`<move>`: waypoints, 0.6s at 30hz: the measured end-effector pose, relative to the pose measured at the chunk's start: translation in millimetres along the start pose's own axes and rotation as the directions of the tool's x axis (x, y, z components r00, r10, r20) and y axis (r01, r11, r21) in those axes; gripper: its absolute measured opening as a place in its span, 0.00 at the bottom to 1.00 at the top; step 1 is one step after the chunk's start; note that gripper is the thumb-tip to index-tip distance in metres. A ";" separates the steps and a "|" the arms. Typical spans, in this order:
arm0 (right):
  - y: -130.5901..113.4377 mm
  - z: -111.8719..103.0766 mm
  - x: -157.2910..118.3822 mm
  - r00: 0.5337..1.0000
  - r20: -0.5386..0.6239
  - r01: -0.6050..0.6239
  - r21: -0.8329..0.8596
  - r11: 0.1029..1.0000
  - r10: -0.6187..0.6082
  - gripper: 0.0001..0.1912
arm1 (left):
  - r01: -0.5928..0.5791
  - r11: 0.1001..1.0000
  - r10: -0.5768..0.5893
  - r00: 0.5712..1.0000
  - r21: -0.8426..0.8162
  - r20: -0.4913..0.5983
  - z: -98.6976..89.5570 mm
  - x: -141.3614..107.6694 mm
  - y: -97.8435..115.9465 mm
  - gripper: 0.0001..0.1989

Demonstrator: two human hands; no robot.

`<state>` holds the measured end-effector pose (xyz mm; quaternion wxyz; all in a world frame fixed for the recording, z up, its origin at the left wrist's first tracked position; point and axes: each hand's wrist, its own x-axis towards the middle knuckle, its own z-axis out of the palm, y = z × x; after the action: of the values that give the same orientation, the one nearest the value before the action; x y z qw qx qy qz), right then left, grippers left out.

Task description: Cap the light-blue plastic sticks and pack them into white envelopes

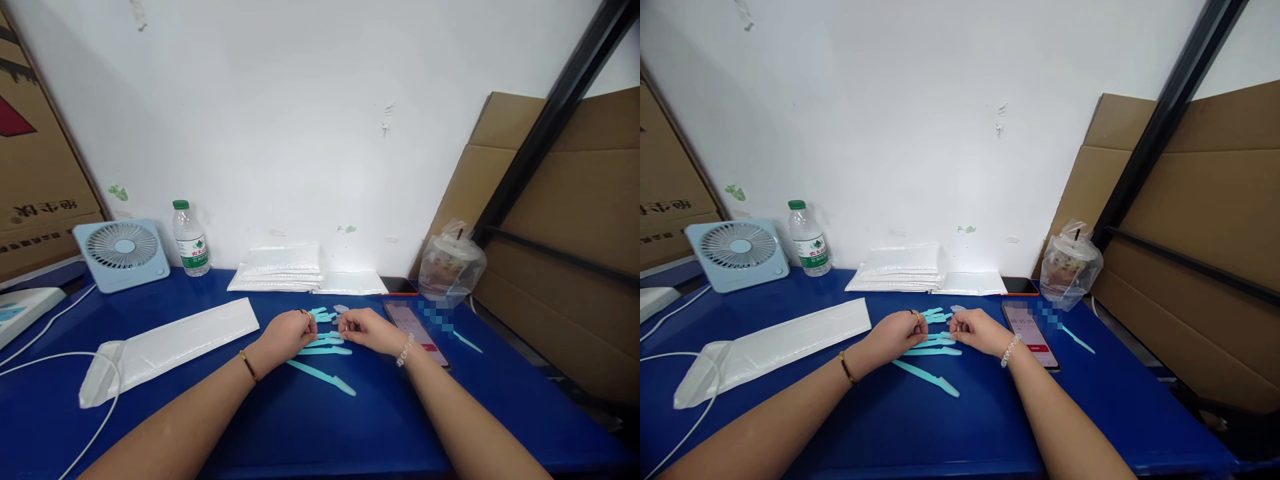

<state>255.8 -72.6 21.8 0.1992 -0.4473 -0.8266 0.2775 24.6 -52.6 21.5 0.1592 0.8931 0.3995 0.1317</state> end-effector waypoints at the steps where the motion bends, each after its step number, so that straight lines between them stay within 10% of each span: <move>1: 0.8 -2.6 -0.9 1.000 0.011 -0.002 0.003 1.000 0.002 0.06 | 0.001 1.000 -0.001 1.000 0.002 0.007 -0.2 -0.1 -0.4 0.09; 9: 40.6 -41.5 -16.7 0.973 -0.168 -0.195 -0.256 0.947 0.155 0.10 | 0.140 0.972 -0.118 0.985 0.188 -0.125 -8.5 2.9 -21.4 0.09; 18: 49.0 -30.5 -9.3 0.952 -0.249 -0.262 -0.360 0.895 0.178 0.09 | 0.162 0.982 -0.150 0.982 0.100 -0.115 -8.5 4.6 -25.3 0.06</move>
<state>309.0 -50.1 13.2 0.1596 -0.5955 -0.7832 0.0800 7.5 -31.6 19.9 0.0986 0.8580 0.4829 0.1444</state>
